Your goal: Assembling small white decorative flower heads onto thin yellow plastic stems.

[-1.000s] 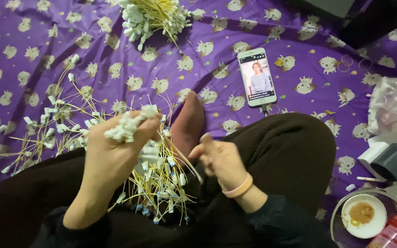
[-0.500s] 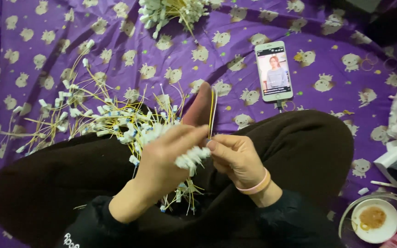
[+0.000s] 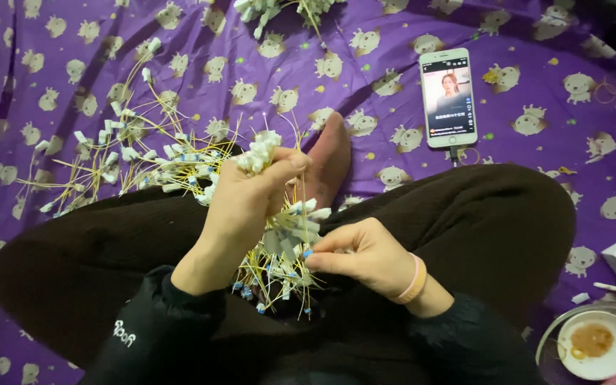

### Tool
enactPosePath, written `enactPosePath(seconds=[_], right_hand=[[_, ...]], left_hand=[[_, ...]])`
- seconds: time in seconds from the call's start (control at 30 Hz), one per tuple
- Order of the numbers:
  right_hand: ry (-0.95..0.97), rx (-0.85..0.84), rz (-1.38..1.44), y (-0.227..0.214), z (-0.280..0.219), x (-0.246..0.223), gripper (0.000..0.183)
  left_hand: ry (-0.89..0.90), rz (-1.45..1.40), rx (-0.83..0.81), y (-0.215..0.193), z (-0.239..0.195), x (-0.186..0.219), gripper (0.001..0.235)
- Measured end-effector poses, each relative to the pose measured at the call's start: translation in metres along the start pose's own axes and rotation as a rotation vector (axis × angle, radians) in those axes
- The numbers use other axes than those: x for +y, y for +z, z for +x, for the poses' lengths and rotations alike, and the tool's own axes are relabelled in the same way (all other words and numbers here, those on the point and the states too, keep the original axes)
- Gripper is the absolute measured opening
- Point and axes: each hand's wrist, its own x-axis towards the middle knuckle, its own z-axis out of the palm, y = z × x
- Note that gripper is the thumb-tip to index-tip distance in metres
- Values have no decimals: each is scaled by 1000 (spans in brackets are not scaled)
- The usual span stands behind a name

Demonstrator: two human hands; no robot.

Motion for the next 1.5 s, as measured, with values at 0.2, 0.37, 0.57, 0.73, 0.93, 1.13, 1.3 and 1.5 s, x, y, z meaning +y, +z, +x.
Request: enactPosePath(seconds=[0.2, 0.37, 0.57, 0.73, 0.93, 1.13, 1.3, 1.5], right_hand=[[-216, 308, 224, -16, 4, 5, 14], [-277, 384, 389, -13, 6, -4, 15], [-258, 391, 416, -13, 8, 0, 12], [-294, 393, 421, -12, 7, 3, 12], [-391, 412, 316, -6, 5, 2, 16], [-472, 464, 239, -4, 5, 3, 16], [-450, 488, 220, -4, 8, 4, 15], [-423, 497, 243, -1, 8, 4, 14]], left_hand=[[-106, 187, -299, 9, -6, 22, 15], [-51, 321, -386, 10, -21, 4, 13], [56, 362, -371, 12, -24, 4, 13], [-28, 282, -348, 16, -24, 4, 11], [-90, 227, -338, 18, -26, 1, 13], [-47, 245, -313, 19, -28, -5, 10], [2, 294, -310, 18, -27, -1, 12], [-60, 248, -269, 22, -28, -1, 13]])
